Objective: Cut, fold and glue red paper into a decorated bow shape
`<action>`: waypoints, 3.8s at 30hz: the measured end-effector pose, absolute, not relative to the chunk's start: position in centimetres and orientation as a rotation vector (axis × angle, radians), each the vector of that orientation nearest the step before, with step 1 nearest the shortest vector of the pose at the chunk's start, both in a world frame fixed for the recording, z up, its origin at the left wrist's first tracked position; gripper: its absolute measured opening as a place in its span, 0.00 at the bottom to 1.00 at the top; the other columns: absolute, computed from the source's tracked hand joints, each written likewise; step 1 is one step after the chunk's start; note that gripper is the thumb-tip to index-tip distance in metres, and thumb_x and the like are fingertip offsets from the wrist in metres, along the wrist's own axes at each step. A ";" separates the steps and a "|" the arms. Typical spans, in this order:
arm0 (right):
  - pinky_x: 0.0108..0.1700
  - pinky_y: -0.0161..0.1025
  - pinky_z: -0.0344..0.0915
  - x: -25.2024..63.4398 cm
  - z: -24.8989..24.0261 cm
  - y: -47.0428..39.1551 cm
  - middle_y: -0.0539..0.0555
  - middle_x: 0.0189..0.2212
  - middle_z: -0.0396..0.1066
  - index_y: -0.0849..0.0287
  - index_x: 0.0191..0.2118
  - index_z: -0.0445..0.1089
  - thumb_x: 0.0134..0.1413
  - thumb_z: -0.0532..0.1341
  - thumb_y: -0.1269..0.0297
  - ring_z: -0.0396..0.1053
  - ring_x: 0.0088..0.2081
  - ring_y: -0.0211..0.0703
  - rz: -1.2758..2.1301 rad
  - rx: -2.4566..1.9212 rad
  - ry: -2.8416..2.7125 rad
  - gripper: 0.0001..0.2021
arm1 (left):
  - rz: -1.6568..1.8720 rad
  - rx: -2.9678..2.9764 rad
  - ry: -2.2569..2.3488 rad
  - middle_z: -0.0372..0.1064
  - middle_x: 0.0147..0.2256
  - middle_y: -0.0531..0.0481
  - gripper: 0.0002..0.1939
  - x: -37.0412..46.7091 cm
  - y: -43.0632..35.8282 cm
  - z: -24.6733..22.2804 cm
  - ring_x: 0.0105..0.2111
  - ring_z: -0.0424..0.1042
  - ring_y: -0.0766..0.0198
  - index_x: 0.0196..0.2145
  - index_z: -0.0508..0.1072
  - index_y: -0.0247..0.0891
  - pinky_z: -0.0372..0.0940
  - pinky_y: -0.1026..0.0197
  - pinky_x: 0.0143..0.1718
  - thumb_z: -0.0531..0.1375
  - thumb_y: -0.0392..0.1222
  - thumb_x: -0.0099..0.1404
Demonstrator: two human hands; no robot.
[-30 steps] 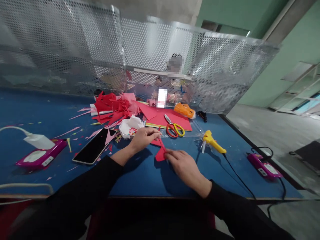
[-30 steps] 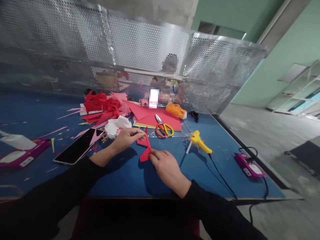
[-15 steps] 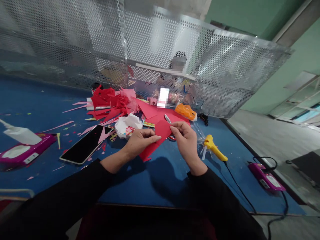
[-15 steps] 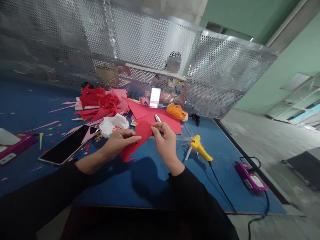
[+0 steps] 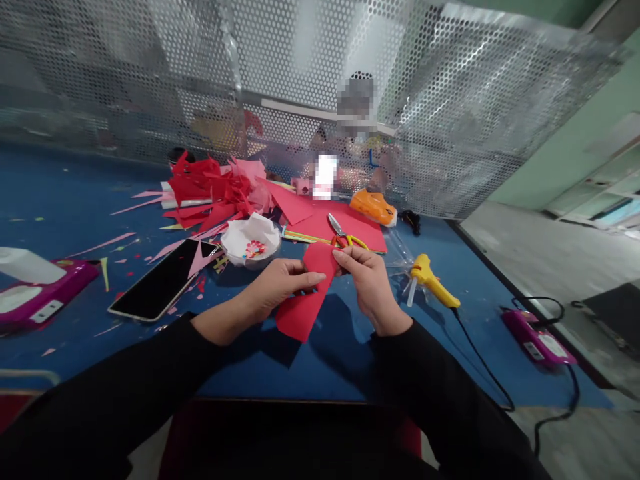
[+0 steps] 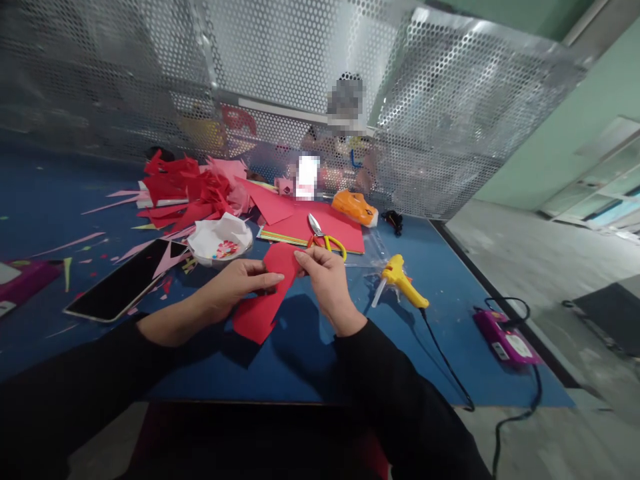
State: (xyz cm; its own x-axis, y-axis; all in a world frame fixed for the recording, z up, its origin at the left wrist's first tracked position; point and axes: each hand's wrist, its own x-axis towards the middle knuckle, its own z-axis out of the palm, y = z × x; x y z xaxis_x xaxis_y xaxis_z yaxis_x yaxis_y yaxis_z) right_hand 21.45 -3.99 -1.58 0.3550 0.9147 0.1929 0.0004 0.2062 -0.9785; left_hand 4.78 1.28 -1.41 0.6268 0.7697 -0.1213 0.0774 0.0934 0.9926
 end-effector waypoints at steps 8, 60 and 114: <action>0.33 0.37 0.62 21.4 -1.6 -4.0 0.47 0.21 0.68 0.56 0.24 0.74 0.48 0.68 0.52 0.64 0.26 0.37 0.813 -1.154 -1.033 0.13 | 0.384 1.432 0.760 0.65 0.17 0.52 0.19 4.7 1.0 -1.4 0.19 0.57 0.70 0.18 0.75 0.35 0.49 0.65 0.21 0.71 0.53 0.49; 0.29 0.37 0.59 20.9 -3.0 -3.9 0.46 0.20 0.66 0.56 0.26 0.70 0.48 0.67 0.54 0.61 0.24 0.36 0.613 -1.321 -1.091 0.11 | 0.990 1.142 0.902 0.74 0.30 0.51 0.15 5.8 0.7 -2.9 0.30 0.71 0.64 0.27 0.75 0.38 0.62 0.64 0.27 0.72 0.48 0.46; 0.28 0.36 0.59 21.9 -4.1 -3.2 0.46 0.20 0.66 0.57 0.29 0.72 0.52 0.62 0.57 0.61 0.24 0.37 0.575 -1.423 -1.312 0.09 | 0.821 1.990 1.048 0.71 0.26 0.53 0.09 4.1 2.5 -1.7 0.28 0.67 0.64 0.26 0.73 0.38 0.58 0.59 0.33 0.65 0.45 0.57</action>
State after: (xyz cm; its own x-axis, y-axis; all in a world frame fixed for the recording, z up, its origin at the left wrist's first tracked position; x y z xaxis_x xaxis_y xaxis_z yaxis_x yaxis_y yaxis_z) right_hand 21.86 -3.24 -4.05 0.2783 0.9131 0.2981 0.3999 0.1720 -0.9003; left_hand 4.13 2.53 -1.65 0.4642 0.8635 0.1970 0.3973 -0.4018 0.8250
